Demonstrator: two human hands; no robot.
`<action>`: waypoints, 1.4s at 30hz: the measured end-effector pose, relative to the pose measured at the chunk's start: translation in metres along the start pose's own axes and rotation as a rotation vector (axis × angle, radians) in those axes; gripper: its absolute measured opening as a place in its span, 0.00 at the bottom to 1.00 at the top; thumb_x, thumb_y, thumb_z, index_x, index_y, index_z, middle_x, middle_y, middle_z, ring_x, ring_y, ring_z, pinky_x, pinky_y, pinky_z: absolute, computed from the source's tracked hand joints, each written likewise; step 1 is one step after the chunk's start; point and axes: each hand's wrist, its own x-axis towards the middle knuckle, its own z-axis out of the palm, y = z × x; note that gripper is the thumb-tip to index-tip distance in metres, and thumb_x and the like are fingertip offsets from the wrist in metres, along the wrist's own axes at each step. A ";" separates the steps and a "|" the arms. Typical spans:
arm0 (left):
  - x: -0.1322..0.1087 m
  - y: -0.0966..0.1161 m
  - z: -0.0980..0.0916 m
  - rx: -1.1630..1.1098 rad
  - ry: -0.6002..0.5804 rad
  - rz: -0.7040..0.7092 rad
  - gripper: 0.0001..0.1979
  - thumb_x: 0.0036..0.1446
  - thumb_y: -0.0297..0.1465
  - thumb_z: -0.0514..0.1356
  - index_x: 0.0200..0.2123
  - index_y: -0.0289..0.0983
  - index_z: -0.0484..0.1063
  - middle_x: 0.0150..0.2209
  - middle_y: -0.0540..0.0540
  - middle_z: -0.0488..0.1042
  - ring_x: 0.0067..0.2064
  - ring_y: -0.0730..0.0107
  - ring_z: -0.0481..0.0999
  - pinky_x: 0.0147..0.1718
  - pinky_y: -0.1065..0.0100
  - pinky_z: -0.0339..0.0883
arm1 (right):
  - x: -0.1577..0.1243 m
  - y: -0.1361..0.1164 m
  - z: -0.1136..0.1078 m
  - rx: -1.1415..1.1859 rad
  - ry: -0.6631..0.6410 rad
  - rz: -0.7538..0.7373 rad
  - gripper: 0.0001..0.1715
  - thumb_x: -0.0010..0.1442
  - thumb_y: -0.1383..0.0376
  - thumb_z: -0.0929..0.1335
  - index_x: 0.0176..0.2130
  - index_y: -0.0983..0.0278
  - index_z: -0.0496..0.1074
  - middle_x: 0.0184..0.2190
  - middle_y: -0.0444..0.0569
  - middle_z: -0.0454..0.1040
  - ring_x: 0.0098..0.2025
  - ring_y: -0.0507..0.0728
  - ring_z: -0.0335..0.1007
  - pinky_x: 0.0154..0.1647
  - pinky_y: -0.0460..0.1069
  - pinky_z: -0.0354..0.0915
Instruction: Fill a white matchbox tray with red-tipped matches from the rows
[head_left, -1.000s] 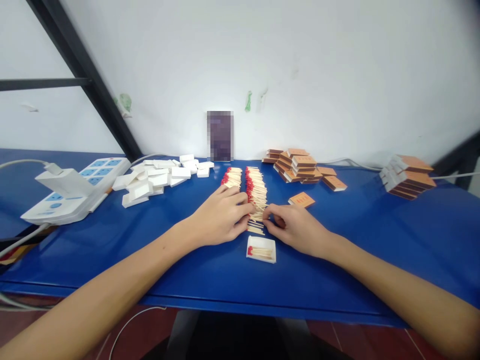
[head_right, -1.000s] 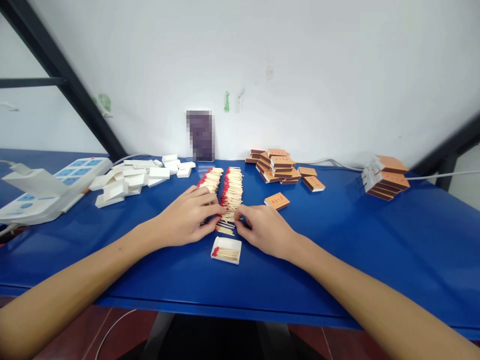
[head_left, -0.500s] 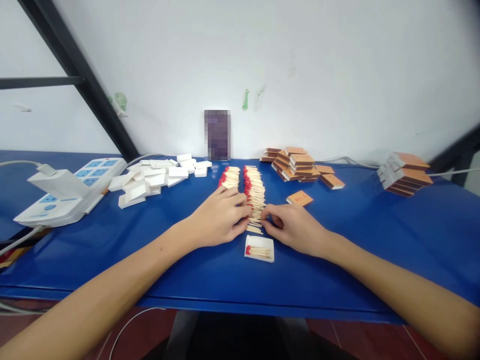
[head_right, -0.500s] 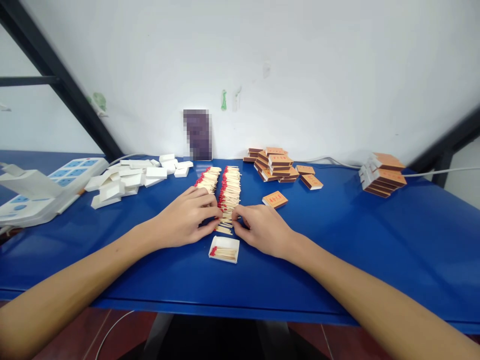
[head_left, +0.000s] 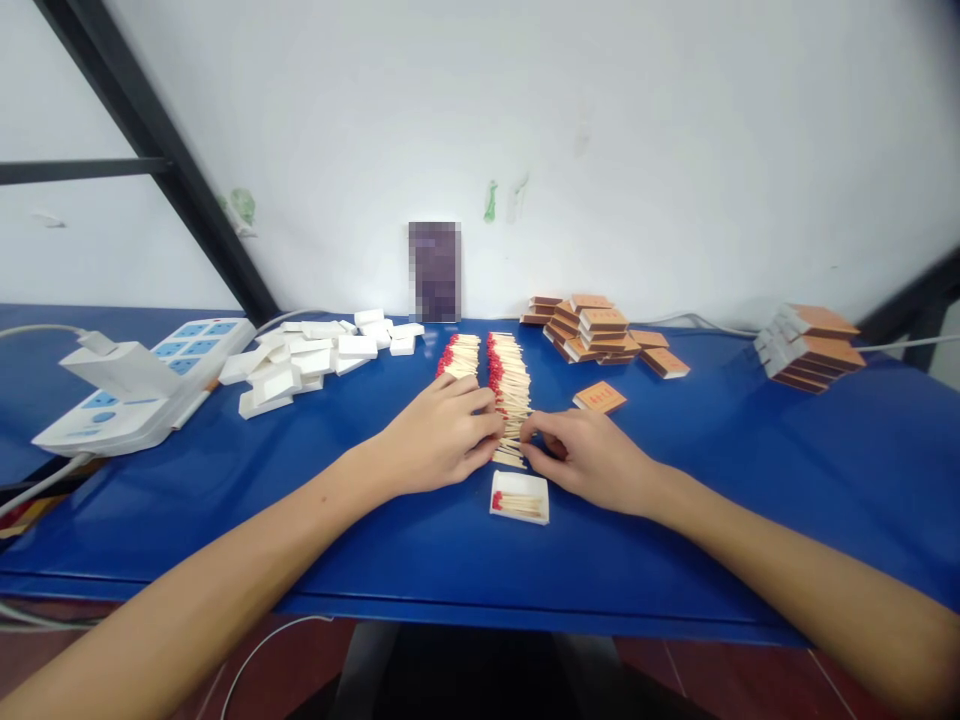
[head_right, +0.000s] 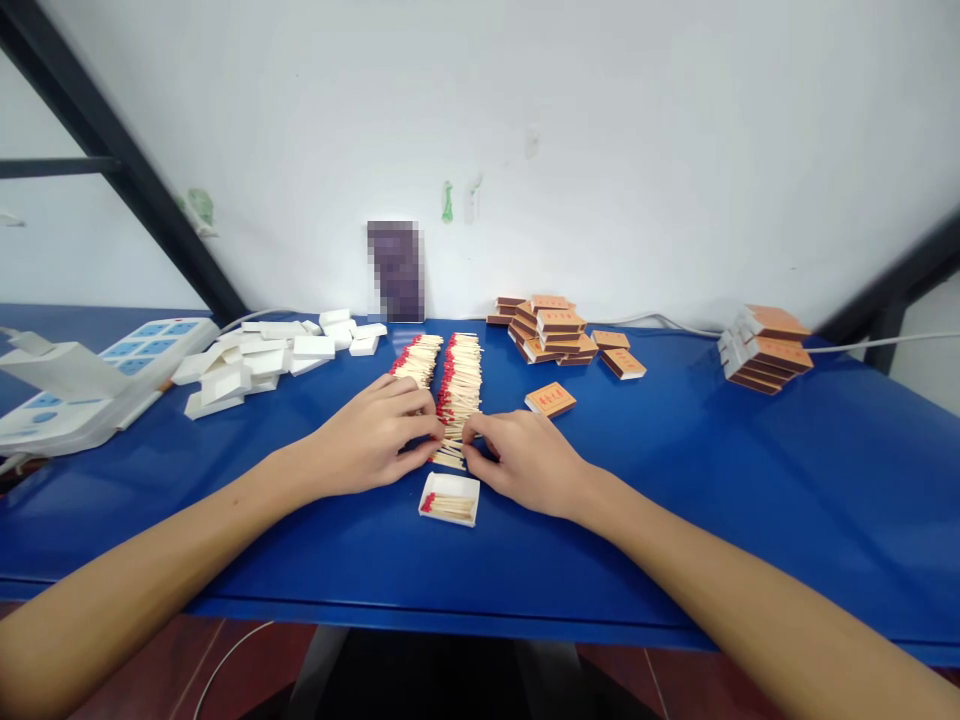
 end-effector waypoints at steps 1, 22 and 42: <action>0.000 0.000 0.000 0.001 -0.002 0.001 0.08 0.66 0.30 0.55 0.38 0.36 0.75 0.38 0.45 0.71 0.40 0.63 0.67 0.43 0.62 0.59 | 0.000 0.000 0.000 -0.002 0.001 0.002 0.06 0.64 0.67 0.64 0.35 0.64 0.71 0.20 0.39 0.64 0.22 0.49 0.57 0.28 0.45 0.50; 0.001 0.005 -0.008 -0.063 -0.041 -0.017 0.13 0.64 0.30 0.51 0.38 0.36 0.76 0.37 0.44 0.70 0.40 0.62 0.66 0.43 0.60 0.59 | 0.000 0.002 0.000 -0.011 -0.024 0.045 0.02 0.58 0.69 0.67 0.32 0.63 0.68 0.20 0.38 0.65 0.22 0.48 0.58 0.27 0.45 0.49; 0.000 0.003 -0.007 -0.036 -0.095 0.005 0.13 0.63 0.28 0.51 0.41 0.36 0.76 0.39 0.42 0.69 0.42 0.59 0.66 0.44 0.60 0.61 | -0.002 -0.007 -0.004 0.059 -0.010 0.035 0.05 0.63 0.66 0.65 0.36 0.63 0.71 0.20 0.39 0.66 0.22 0.50 0.59 0.28 0.46 0.52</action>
